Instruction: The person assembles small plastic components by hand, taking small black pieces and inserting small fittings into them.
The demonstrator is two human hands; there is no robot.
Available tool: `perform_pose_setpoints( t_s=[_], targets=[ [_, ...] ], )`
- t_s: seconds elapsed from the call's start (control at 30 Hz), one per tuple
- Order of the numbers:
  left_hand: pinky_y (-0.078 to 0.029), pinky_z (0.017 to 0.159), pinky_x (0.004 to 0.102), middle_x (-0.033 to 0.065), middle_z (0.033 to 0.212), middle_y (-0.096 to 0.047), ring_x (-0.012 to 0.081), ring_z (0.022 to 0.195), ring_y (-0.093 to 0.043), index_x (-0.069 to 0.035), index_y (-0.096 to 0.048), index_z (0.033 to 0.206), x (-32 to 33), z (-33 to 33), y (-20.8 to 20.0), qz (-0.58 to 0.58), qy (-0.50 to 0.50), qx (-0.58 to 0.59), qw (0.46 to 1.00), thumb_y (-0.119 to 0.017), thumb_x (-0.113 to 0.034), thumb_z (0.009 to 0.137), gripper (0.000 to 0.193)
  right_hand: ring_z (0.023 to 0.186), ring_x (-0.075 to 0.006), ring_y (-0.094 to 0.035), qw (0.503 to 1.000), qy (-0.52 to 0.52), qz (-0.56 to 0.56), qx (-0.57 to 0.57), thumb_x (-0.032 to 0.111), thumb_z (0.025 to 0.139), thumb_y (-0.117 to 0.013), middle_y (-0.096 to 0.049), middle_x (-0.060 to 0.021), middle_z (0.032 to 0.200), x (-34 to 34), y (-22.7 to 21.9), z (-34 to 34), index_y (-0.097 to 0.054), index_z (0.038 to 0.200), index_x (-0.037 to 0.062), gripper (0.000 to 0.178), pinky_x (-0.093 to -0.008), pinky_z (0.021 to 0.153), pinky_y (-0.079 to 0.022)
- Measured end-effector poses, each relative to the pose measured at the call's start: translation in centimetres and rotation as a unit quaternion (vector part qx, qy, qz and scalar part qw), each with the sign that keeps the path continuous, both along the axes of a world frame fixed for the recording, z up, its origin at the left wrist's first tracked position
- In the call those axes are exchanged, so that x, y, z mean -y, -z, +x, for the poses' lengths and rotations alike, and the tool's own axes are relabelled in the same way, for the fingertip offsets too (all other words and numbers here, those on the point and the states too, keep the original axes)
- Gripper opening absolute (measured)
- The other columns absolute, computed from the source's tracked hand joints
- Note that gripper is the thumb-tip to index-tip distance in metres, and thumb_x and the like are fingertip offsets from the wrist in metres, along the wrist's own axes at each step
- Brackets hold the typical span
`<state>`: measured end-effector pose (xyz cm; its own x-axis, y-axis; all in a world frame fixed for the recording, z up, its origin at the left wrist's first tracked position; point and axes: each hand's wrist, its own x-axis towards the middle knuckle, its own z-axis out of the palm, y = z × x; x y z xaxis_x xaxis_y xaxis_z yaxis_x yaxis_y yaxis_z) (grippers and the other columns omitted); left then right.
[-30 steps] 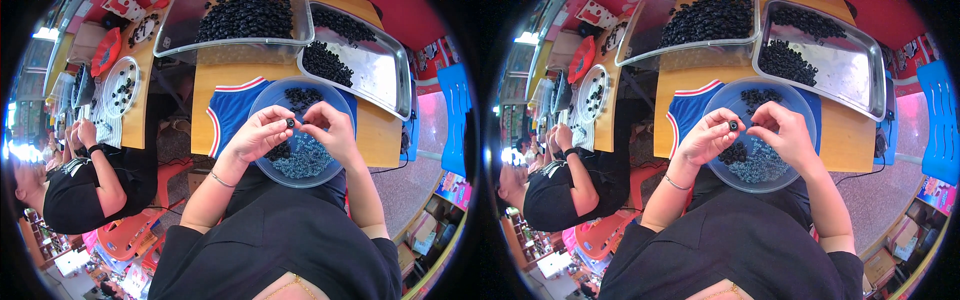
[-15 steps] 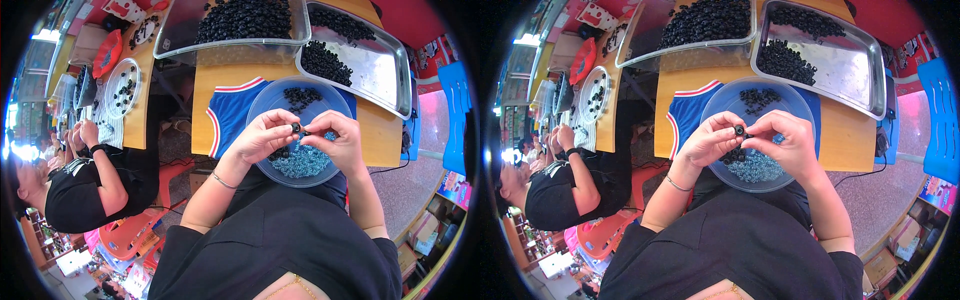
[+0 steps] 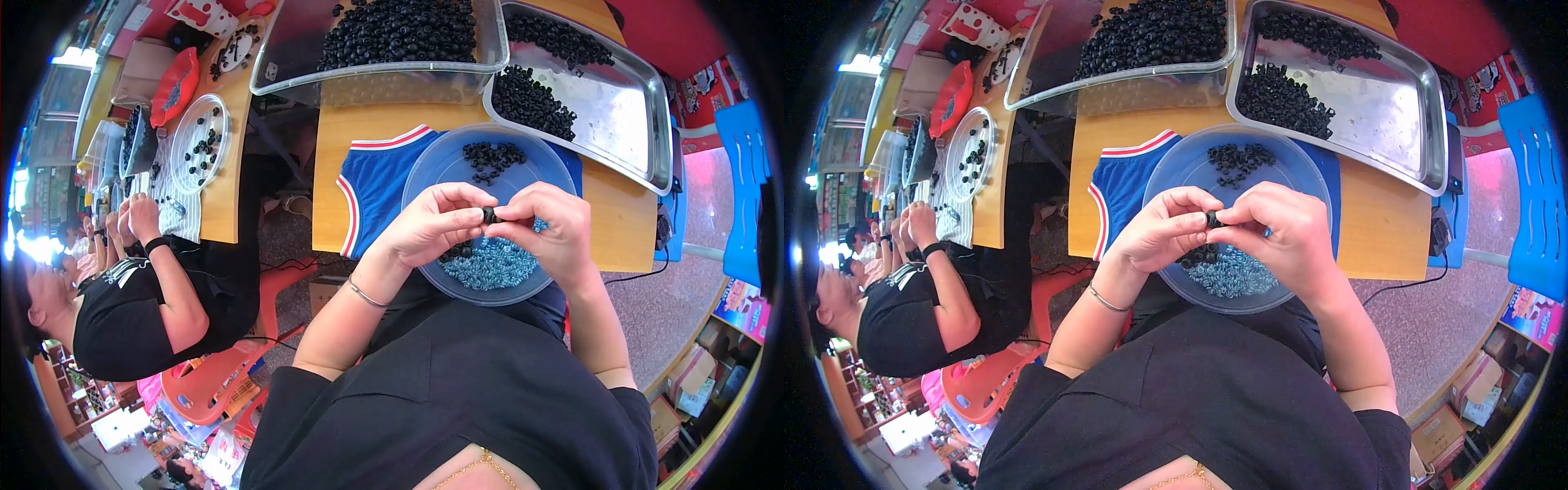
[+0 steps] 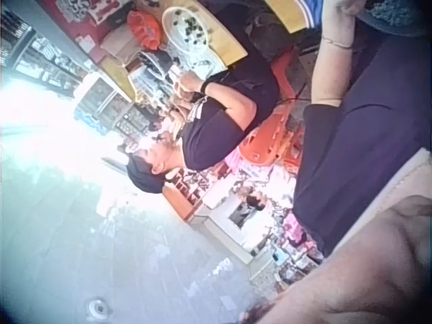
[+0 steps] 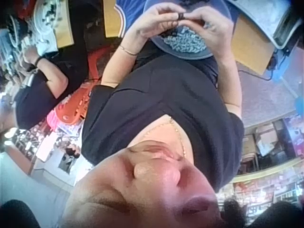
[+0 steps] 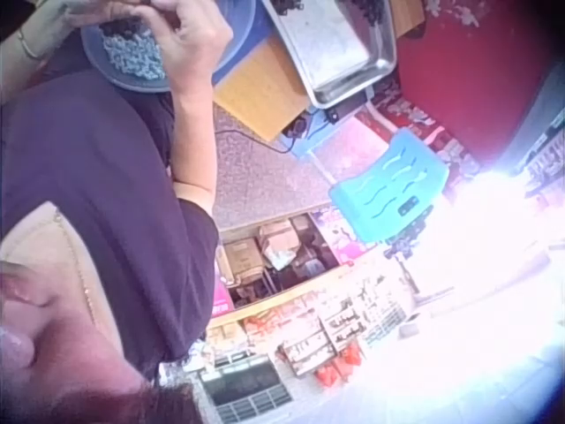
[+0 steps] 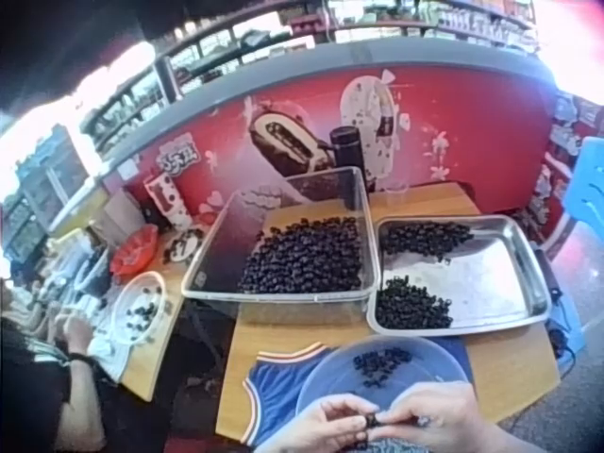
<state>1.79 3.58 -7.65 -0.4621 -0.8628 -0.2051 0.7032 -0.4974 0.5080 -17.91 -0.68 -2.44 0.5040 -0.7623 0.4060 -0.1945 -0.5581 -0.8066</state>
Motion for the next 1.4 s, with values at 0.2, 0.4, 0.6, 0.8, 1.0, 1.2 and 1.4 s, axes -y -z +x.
perform_pose_setpoints(
  t_s=[0.2, 0.4, 0.6, 0.8, 1.0, 1.2, 1.4],
  targets=[
    [-0.056, 0.079, 0.0244, 0.0081, 0.099, -0.068, 0.0125, 0.085, -0.066, 0.0, -0.066, 0.11, 0.0, 0.1, -0.1, -0.001, 0.009, 0.039, 0.999, -0.067, -0.004, 0.089, 0.021, 0.059, -0.0135, -0.061, 1.0, -0.017, 0.019, -0.018, 0.009, 0.064, -0.085, -0.061, -0.0055, 0.069, 0.1, -0.4, -0.1, -0.064, 0.074, 0.0014, 0.024, -0.0255, 0.051, -0.047],
    [-0.056, 0.082, 0.0287, 0.0103, 0.106, -0.067, 0.0165, 0.091, -0.067, 0.002, -0.064, 0.108, 0.2, 0.6, -0.3, -0.004, 0.034, 0.039, 0.999, -0.065, -0.001, 0.089, 0.019, 0.058, -0.0129, -0.058, 0.997, -0.042, 0.055, -0.036, 0.009, 0.064, -0.085, -0.058, -0.0041, 0.067, 0.1, -0.2, -0.2, -0.064, 0.076, 0.0025, 0.025, -0.0256, 0.05, -0.044],
    [-0.053, 0.076, 0.024, 0.0063, 0.097, -0.065, 0.0114, 0.084, -0.064, 0.001, -0.056, 0.116, 0.7, 0.8, -1.0, -0.037, 0.06, 0.064, 0.995, -0.069, -0.003, 0.086, 0.032, 0.062, -0.0173, -0.06, 0.991, -0.065, 0.034, -0.108, 0.018, 0.064, -0.084, -0.059, -0.004, 0.069, 0.2, -0.7, -0.2, -0.066, 0.084, 0.0061, 0.03, -0.0291, 0.056, -0.047],
    [-0.048, 0.065, 0.0202, 0.0042, 0.088, -0.062, 0.007, 0.074, -0.059, 0.0, -0.042, 0.129, 1.2, 0.8, -1.7, -0.051, 0.092, 0.091, 0.99, -0.075, -0.003, 0.08, 0.058, 0.066, -0.0222, -0.062, 0.987, -0.114, -0.03, -0.109, 0.025, 0.063, -0.083, -0.062, -0.0048, 0.072, 0.4, -0.5, -0.4, -0.066, 0.083, 0.0079, 0.031, -0.0336, 0.06, -0.049],
    [-0.05, 0.067, 0.0197, 0.0048, 0.085, -0.062, 0.0076, 0.075, -0.062, 0.0, -0.04, 0.132, 2.0, 1.3, -2.7, -0.076, 0.137, 0.142, 0.977, -0.075, -0.002, 0.08, 0.063, 0.066, -0.0226, -0.062, 0.988, -0.115, -0.031, -0.097, 0.025, 0.063, -0.082, -0.061, -0.0038, 0.071, 0.2, -0.7, -0.3, -0.066, 0.082, 0.0088, 0.03, -0.0341, 0.06, -0.049],
    [-0.051, 0.072, 0.022, 0.0069, 0.086, -0.066, 0.0094, 0.078, -0.064, 0.0, -0.04, 0.13, 2.6, 1.2, -3.6, -0.114, 0.153, 0.174, 0.966, -0.074, -0.003, 0.082, 0.059, 0.064, -0.0223, -0.061, 0.99, -0.097, -0.045, -0.09, 0.024, 0.063, -0.084, -0.059, -0.0043, 0.07, 0.2, -0.2, -0.3, -0.065, 0.082, 0.0075, 0.031, -0.0333, 0.058, -0.048],
    [-0.051, 0.074, 0.0215, 0.0061, 0.091, -0.065, 0.0088, 0.08, -0.063, 0.0, -0.043, 0.13, 3.4, 1.9, -5.2, -0.14, 0.099, 0.245, 0.954, -0.07, 0.001, 0.083, 0.054, 0.063, -0.0163, -0.058, 0.993, -0.073, 0.049, -0.079, 0.018, 0.066, -0.084, -0.058, -0.0038, 0.07, 0.9, -0.5, 0.3, -0.067, 0.087, 0.0063, 0.03, -0.0292, 0.057, -0.046]
  ],
)
